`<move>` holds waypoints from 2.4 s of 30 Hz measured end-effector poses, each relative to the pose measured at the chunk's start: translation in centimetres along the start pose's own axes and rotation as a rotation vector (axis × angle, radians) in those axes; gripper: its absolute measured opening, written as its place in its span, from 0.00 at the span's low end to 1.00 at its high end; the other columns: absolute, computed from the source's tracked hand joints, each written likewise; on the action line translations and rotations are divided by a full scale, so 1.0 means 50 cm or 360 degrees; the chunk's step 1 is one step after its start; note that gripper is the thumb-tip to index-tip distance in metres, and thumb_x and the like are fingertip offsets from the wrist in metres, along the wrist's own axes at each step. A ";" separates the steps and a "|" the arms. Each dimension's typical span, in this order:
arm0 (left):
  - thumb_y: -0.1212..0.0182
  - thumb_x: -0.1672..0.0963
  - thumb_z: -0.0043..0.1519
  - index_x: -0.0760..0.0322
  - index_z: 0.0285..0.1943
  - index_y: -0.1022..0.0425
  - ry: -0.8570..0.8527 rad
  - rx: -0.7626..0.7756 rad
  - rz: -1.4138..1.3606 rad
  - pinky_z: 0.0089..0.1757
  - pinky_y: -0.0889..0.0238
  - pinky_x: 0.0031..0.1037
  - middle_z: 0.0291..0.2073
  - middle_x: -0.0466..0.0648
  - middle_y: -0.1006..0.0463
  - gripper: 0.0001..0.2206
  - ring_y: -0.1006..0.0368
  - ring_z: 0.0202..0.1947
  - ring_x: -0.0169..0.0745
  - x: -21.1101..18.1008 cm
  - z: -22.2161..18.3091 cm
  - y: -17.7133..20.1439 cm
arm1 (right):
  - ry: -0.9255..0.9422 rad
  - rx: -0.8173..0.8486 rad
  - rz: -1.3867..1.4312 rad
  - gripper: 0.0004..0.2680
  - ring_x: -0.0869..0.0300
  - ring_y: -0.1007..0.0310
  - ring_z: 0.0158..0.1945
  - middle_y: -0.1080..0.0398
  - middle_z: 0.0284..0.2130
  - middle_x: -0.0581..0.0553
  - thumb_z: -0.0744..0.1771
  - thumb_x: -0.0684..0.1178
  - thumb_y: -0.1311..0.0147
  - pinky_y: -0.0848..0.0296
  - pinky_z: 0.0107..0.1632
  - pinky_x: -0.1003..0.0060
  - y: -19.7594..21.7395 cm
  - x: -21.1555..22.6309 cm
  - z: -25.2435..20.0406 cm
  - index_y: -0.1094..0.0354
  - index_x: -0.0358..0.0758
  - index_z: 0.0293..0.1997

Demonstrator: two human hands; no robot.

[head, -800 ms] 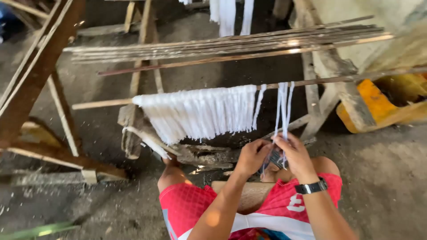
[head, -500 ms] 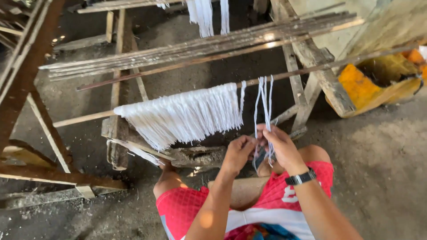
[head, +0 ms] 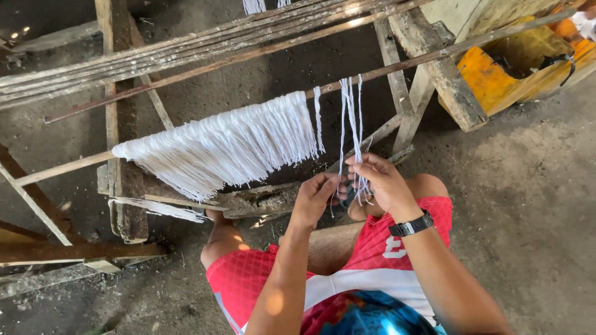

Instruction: Manually separating and hanging white fiber loops onto a wooden rod for drying or processing.

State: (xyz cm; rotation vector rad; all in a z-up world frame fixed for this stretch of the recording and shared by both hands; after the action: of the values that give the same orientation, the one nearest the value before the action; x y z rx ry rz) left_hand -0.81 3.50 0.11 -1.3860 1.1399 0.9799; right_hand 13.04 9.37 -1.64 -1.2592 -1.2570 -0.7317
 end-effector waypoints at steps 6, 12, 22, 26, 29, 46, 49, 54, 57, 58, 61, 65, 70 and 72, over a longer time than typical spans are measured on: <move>0.49 0.57 0.60 0.72 0.37 0.31 -0.0046 0.0017 0.0235 0.33 0.34 0.26 0.25 0.53 0.27 0.09 0.29 0.30 0.36 0.006 0.009 0.008 | 0.0038 0.0054 -0.0085 0.11 0.66 0.37 0.22 0.36 0.19 0.47 0.59 0.44 0.46 0.36 0.19 0.77 -0.034 0.037 -0.023 0.35 0.30 0.40; 0.50 0.59 0.59 0.77 0.40 0.32 -0.0009 -0.0037 0.0286 0.33 0.32 0.32 0.25 0.59 0.27 0.09 0.28 0.29 0.44 -0.039 -0.016 -0.004 | 0.0057 0.0044 -0.0343 0.06 0.68 0.39 0.20 0.38 0.17 0.48 0.58 0.44 0.44 0.45 0.14 0.83 -0.056 0.052 -0.035 0.32 0.34 0.31; 0.52 0.59 0.59 0.71 0.38 0.32 -0.0122 -0.0009 0.0622 0.23 0.41 0.29 0.22 0.56 0.29 0.06 0.31 0.25 0.40 -0.036 -0.018 0.007 | 0.0091 0.0063 -0.0412 0.05 0.65 0.34 0.20 0.35 0.17 0.45 0.58 0.44 0.44 0.43 0.14 0.82 -0.055 0.026 -0.035 0.32 0.36 0.32; 0.51 0.59 0.58 0.69 0.38 0.32 -0.0128 -0.0010 0.0751 0.23 0.42 0.31 0.24 0.55 0.29 0.06 0.32 0.25 0.41 -0.024 -0.015 0.006 | 0.0107 0.0025 -0.0444 0.05 0.67 0.40 0.16 0.36 0.15 0.43 0.58 0.42 0.45 0.46 0.13 0.83 -0.054 0.019 -0.038 0.32 0.33 0.31; 0.51 0.58 0.59 0.70 0.38 0.33 -0.0131 0.0037 0.0718 0.24 0.42 0.33 0.25 0.56 0.29 0.07 0.32 0.27 0.44 -0.005 -0.009 0.010 | 0.0142 0.0006 -0.0557 0.05 0.68 0.41 0.16 0.36 0.14 0.44 0.58 0.43 0.43 0.46 0.13 0.81 -0.064 0.032 -0.043 0.31 0.35 0.30; 0.50 0.60 0.59 0.74 0.34 0.32 -0.0020 0.0135 0.0225 0.34 0.36 0.31 0.25 0.58 0.29 0.06 0.29 0.31 0.44 0.009 -0.042 0.015 | 0.0047 -0.0006 -0.0140 0.07 0.64 0.36 0.21 0.34 0.21 0.40 0.60 0.44 0.48 0.45 0.14 0.84 -0.061 0.027 -0.046 0.34 0.30 0.35; 0.51 0.61 0.58 0.76 0.35 0.32 0.0011 0.0147 0.0222 0.35 0.35 0.33 0.25 0.59 0.29 0.06 0.29 0.31 0.45 0.012 -0.049 0.007 | 0.0040 -0.0002 -0.0120 0.08 0.65 0.37 0.21 0.34 0.22 0.40 0.60 0.43 0.48 0.46 0.14 0.83 -0.057 0.030 -0.039 0.34 0.28 0.36; 0.49 0.61 0.59 0.75 0.36 0.31 0.0051 0.0155 0.0215 0.37 0.35 0.36 0.25 0.59 0.29 0.06 0.29 0.32 0.47 0.040 -0.057 -0.004 | 0.0103 0.0059 -0.0076 0.06 0.64 0.38 0.19 0.36 0.17 0.40 0.60 0.41 0.48 0.47 0.14 0.83 -0.052 0.030 -0.039 0.34 0.27 0.33; 0.47 0.60 0.58 0.74 0.36 0.30 0.0060 0.0116 0.0179 0.37 0.35 0.34 0.25 0.59 0.29 0.06 0.29 0.32 0.47 0.046 -0.056 -0.006 | 0.0105 0.0084 -0.0072 0.06 0.65 0.40 0.17 0.38 0.15 0.42 0.60 0.41 0.48 0.48 0.13 0.83 -0.058 0.035 -0.047 0.34 0.27 0.32; 0.47 0.60 0.58 0.74 0.36 0.30 0.0061 0.0114 0.0179 0.37 0.35 0.34 0.25 0.59 0.29 0.06 0.29 0.32 0.47 0.048 -0.054 -0.004 | 0.0102 0.0085 -0.0071 0.06 0.65 0.40 0.17 0.38 0.15 0.42 0.60 0.41 0.48 0.48 0.13 0.83 -0.058 0.033 -0.047 0.34 0.27 0.32; 0.49 0.60 0.59 0.74 0.37 0.30 0.0052 0.0131 0.0188 0.37 0.35 0.37 0.27 0.60 0.28 0.06 0.28 0.34 0.51 0.039 -0.049 0.001 | 0.0093 0.0078 -0.0108 0.05 0.65 0.39 0.17 0.38 0.15 0.43 0.60 0.41 0.48 0.47 0.13 0.83 -0.058 0.030 -0.050 0.34 0.28 0.33; 0.54 0.57 0.61 0.70 0.42 0.30 -0.0171 -0.0085 0.0221 0.40 0.36 0.36 0.31 0.57 0.28 0.11 0.31 0.36 0.45 -0.021 -0.025 0.014 | 0.0077 0.0007 -0.0103 0.05 0.68 0.42 0.15 0.39 0.14 0.45 0.59 0.42 0.47 0.51 0.11 0.84 -0.061 0.039 -0.051 0.34 0.30 0.30; 0.47 0.56 0.58 0.68 0.38 0.28 -0.0372 -0.0211 0.0464 0.33 0.35 0.34 0.25 0.55 0.27 0.09 0.29 0.30 0.42 -0.080 0.004 -0.016 | 0.0072 0.0013 -0.0144 0.03 0.67 0.44 0.12 0.40 0.11 0.46 0.58 0.41 0.46 0.53 0.08 0.81 -0.072 0.050 -0.055 0.32 0.32 0.28; 0.51 0.57 0.60 0.69 0.36 0.28 -0.0359 -0.0323 0.0446 0.32 0.36 0.33 0.23 0.55 0.28 0.09 0.30 0.27 0.41 -0.077 0.017 -0.009 | 0.0124 0.0002 -0.0120 0.04 0.69 0.49 0.11 0.43 0.10 0.46 0.59 0.42 0.48 0.54 0.09 0.82 -0.077 0.068 -0.063 0.34 0.32 0.28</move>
State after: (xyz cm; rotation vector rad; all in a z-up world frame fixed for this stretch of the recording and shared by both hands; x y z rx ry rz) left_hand -1.16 4.81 3.83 -1.2535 1.1052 1.4488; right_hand 11.12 6.27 3.16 -1.1764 -1.2468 -0.8265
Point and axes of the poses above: each hand's wrist, its own z-axis towards the middle knuckle, its own y-axis out of the back of the hand, x = y × z, the point moved 4 cm from there along z, towards the middle knuckle
